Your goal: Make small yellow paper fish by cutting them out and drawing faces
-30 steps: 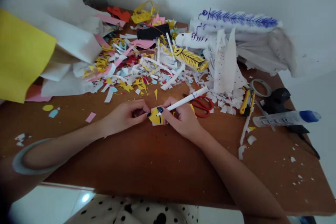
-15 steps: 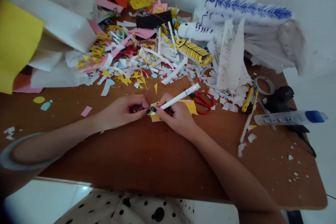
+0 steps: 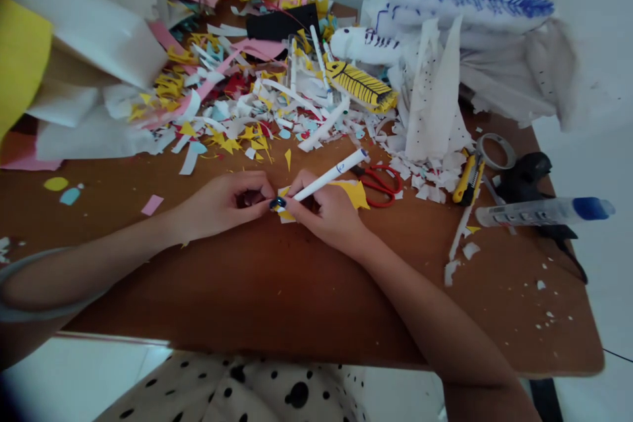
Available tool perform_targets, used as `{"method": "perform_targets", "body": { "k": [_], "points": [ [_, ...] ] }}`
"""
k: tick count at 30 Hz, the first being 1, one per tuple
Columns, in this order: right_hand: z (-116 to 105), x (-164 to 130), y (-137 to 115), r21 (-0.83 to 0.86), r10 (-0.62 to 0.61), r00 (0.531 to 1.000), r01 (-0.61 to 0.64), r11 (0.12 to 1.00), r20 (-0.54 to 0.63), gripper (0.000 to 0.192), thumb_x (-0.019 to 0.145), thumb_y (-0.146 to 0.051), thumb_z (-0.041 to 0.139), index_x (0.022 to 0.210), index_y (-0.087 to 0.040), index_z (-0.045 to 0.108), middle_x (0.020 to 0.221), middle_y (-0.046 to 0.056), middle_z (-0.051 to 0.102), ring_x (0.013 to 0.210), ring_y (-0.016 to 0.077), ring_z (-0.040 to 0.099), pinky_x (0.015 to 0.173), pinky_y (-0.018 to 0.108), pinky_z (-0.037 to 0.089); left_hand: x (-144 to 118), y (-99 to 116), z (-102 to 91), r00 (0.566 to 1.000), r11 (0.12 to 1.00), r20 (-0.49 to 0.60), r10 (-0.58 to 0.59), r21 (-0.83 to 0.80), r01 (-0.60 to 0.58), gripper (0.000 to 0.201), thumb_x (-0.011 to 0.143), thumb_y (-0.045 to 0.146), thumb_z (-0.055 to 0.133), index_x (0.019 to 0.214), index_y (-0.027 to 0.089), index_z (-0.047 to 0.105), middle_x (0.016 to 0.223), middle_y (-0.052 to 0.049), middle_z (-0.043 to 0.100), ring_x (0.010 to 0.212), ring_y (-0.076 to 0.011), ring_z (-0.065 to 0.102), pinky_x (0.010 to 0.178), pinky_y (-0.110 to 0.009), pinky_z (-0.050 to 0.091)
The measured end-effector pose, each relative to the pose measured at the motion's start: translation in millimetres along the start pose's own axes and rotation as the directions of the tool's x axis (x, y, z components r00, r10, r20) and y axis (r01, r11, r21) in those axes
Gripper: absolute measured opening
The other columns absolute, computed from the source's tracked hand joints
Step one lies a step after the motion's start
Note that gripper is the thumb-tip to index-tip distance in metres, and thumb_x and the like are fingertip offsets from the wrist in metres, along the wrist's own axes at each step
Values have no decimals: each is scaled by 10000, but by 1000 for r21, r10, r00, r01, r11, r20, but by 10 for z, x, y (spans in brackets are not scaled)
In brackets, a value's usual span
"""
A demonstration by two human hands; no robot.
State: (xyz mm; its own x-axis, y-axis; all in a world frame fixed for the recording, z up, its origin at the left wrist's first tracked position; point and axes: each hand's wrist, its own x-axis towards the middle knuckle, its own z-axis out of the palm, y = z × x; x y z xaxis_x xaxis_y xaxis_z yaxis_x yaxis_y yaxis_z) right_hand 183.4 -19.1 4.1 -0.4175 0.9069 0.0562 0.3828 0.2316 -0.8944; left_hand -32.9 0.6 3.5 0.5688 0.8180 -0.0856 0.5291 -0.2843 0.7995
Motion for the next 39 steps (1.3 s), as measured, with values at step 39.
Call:
{"method": "perform_targets", "body": {
  "k": [39],
  "points": [
    [-15,8,-3,-12,-46,998,45,999,-31,117,887,-266,567,803,-204,513,637,-46,504,539,89,439,538,228,350,-10,-5,-1,1000,1000,-5,11,-24,-12,110,836,251,551,774,175,600,715,28,532,625,-90,471,588,-216,354]
  ]
}}
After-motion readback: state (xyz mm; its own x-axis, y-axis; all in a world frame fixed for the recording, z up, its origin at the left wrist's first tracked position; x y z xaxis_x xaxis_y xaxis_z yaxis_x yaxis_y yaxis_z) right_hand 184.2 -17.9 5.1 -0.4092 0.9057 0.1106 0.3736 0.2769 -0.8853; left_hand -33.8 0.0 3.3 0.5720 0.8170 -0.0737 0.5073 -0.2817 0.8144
